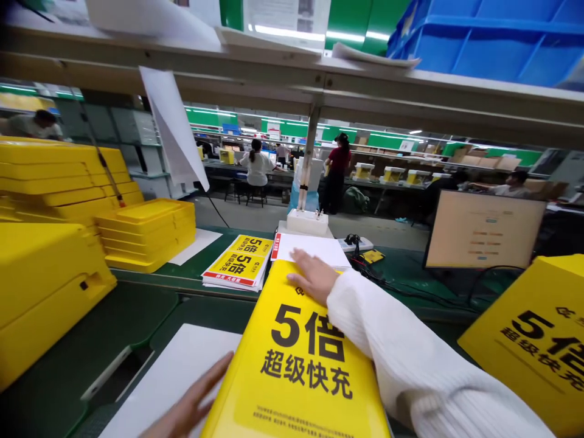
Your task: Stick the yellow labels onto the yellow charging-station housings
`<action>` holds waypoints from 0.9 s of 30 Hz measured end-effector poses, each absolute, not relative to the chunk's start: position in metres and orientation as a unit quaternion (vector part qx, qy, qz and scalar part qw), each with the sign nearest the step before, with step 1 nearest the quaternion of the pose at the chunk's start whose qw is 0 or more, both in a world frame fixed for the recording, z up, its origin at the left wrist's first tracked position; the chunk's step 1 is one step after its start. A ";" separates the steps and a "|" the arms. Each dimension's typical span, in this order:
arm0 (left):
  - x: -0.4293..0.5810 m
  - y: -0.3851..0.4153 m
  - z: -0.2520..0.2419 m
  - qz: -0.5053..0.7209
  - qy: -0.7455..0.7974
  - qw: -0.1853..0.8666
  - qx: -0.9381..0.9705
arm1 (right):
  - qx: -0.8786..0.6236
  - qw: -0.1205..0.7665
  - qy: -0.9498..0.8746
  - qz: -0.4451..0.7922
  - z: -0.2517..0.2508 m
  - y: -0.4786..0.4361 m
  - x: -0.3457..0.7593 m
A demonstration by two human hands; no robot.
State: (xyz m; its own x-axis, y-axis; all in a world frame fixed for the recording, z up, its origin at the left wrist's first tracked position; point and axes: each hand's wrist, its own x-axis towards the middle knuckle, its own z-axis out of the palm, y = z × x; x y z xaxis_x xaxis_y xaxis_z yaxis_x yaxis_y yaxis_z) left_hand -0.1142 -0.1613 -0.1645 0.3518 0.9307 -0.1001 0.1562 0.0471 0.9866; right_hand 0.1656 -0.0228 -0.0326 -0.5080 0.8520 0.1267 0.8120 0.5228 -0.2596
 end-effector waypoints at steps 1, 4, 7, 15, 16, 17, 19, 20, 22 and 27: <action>-0.132 -0.151 -0.173 0.324 0.522 0.491 0.618 | -0.500 0.169 -0.847 0.066 -0.035 -0.022 0.175; -0.197 -0.123 -0.195 0.181 0.762 0.201 0.588 | -0.534 0.347 -0.770 0.041 -0.044 -0.041 0.204; -0.245 -0.116 -0.208 0.090 0.798 0.201 0.560 | -0.561 0.427 -0.707 0.065 -0.046 -0.069 0.221; -0.235 -0.134 -0.152 0.272 0.706 0.167 0.632 | -0.439 0.347 -0.828 -0.001 -0.009 -0.102 0.163; -0.230 -0.135 -0.136 0.305 0.686 0.149 0.643 | -0.422 0.336 -0.842 0.001 -0.007 -0.101 0.150; -0.225 -0.135 -0.120 0.340 0.663 0.125 0.655 | -0.409 0.329 -0.851 0.007 -0.006 -0.098 0.138; -0.216 -0.133 -0.087 0.411 0.598 0.063 0.685 | -0.395 0.326 -0.858 0.035 -0.007 -0.091 0.118; -0.211 -0.131 -0.072 0.441 0.556 0.025 0.704 | -0.393 0.328 -0.857 0.060 -0.007 -0.088 0.110; -0.203 -0.126 -0.044 0.491 0.486 -0.062 0.721 | -0.402 0.356 -0.833 0.134 -0.006 -0.082 0.103; -0.187 -0.107 -0.007 0.575 0.458 -0.238 0.634 | -0.485 0.569 -0.597 0.292 0.010 -0.053 0.137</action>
State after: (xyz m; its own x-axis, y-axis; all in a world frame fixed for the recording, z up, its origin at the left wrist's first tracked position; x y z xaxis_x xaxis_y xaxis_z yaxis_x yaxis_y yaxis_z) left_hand -0.1871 -0.1072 -0.0067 -0.0811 0.3067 0.9483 0.8554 -0.4669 0.2242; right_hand 0.1373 -0.0525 0.0097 0.1178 0.9111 0.3949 0.2470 0.3583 -0.9003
